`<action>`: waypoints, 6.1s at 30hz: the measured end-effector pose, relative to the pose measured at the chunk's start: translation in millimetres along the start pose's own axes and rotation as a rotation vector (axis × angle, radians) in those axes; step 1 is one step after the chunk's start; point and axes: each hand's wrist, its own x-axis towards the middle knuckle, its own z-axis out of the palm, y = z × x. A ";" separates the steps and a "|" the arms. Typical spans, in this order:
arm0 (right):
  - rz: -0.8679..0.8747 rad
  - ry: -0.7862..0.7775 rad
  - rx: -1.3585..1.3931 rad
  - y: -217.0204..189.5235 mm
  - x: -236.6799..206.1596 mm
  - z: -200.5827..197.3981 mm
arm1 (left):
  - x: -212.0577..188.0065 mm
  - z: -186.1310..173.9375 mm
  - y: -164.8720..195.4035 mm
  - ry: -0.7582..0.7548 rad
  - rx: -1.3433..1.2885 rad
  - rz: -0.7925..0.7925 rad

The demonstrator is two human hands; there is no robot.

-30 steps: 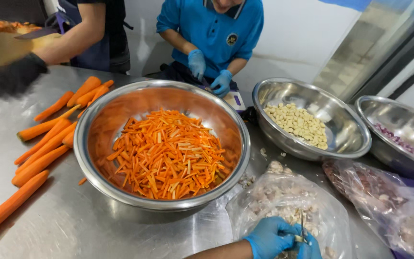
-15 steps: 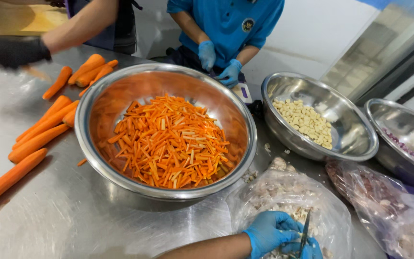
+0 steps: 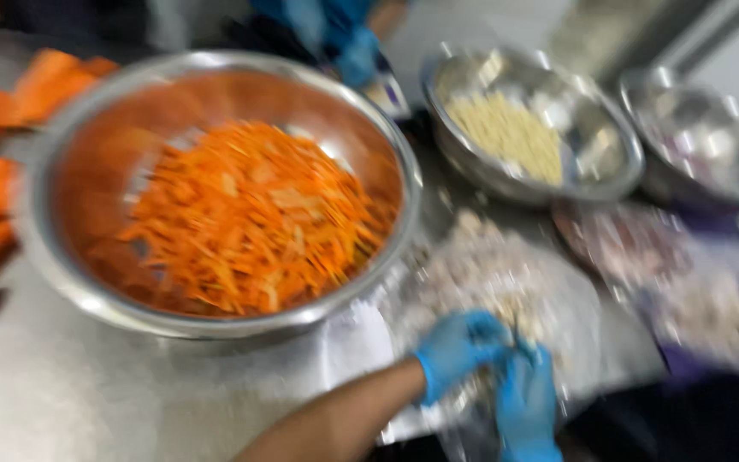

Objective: The person peels garlic cloves with a small paring knife at a stainless steel prep table, trimming the root end and placing peeled cloves into a bowl while discarding skins onto a plastic bag. Coworkers beside them peel garlic and shallots, and large bowls of cut carrots sit nearby.

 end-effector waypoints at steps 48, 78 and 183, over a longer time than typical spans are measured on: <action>0.400 -0.127 0.434 -66.1 -27.9 -9.4 | -1.5 -15.2 -9.6 -0.096 -0.355 -0.089; 0.728 0.027 0.645 -93.5 -30.6 -21.7 | -23.3 22.2 5.0 0.152 0.331 0.361; 0.038 -0.190 0.073 -72.0 -47.7 -26.6 | -21.5 8.2 -17.1 0.087 0.139 0.195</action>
